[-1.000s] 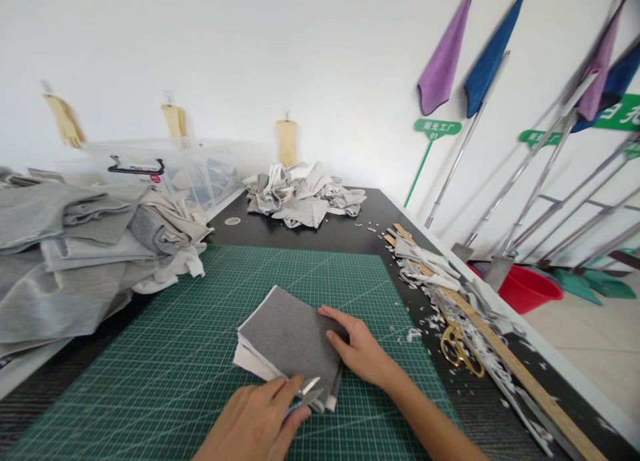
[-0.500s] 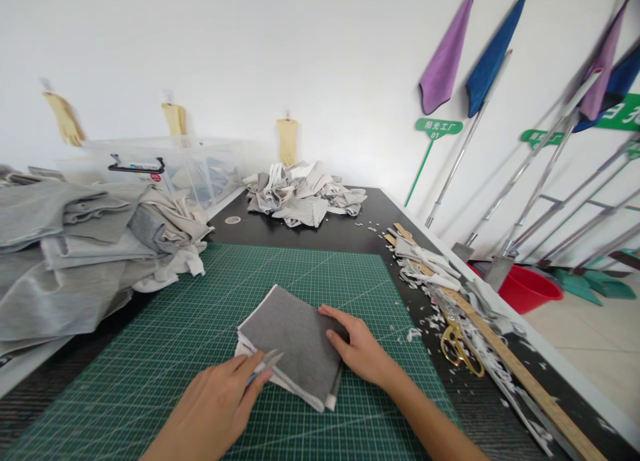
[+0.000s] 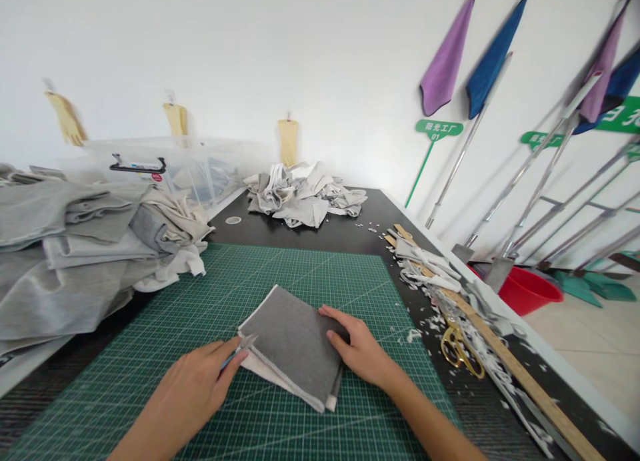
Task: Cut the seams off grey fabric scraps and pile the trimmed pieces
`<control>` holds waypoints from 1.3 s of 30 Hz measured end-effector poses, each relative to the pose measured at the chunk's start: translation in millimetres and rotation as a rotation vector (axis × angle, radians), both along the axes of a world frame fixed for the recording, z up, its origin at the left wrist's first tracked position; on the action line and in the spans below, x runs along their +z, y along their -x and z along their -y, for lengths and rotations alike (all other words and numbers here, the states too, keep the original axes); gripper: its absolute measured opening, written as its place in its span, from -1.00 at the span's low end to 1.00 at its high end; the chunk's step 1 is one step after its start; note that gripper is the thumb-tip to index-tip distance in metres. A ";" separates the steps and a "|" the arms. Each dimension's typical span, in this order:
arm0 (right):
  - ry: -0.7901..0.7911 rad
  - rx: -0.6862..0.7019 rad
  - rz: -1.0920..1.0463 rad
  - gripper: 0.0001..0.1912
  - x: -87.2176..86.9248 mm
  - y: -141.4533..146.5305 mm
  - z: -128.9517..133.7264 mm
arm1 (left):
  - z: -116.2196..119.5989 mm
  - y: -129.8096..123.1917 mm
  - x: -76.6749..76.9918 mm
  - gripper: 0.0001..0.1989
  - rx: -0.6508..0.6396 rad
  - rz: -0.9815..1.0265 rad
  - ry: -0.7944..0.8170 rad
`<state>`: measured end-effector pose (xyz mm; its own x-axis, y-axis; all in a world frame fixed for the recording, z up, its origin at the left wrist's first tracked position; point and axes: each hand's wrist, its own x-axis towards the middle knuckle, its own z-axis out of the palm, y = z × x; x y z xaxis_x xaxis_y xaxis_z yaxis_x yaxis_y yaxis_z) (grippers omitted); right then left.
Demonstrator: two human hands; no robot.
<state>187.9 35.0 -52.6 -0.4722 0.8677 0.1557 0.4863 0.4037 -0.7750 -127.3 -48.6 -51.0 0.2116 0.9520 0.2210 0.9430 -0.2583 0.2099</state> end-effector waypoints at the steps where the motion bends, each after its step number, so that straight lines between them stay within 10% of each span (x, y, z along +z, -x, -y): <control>1: 0.001 0.000 0.002 -0.52 0.4 0.1 0.2 | -0.3 2.1 -0.2 -0.60 -0.017 0.009 -0.005; 29: -0.017 0.013 -0.027 -0.53 -1.0 0.6 0.6 | 30.7 -85.6 18.2 -0.72 -0.302 0.001 -0.008; 39: -0.008 -0.009 -0.017 -0.52 1.7 -0.1 1.9 | 20.7 -29.1 10.0 -0.67 -0.113 0.139 -0.072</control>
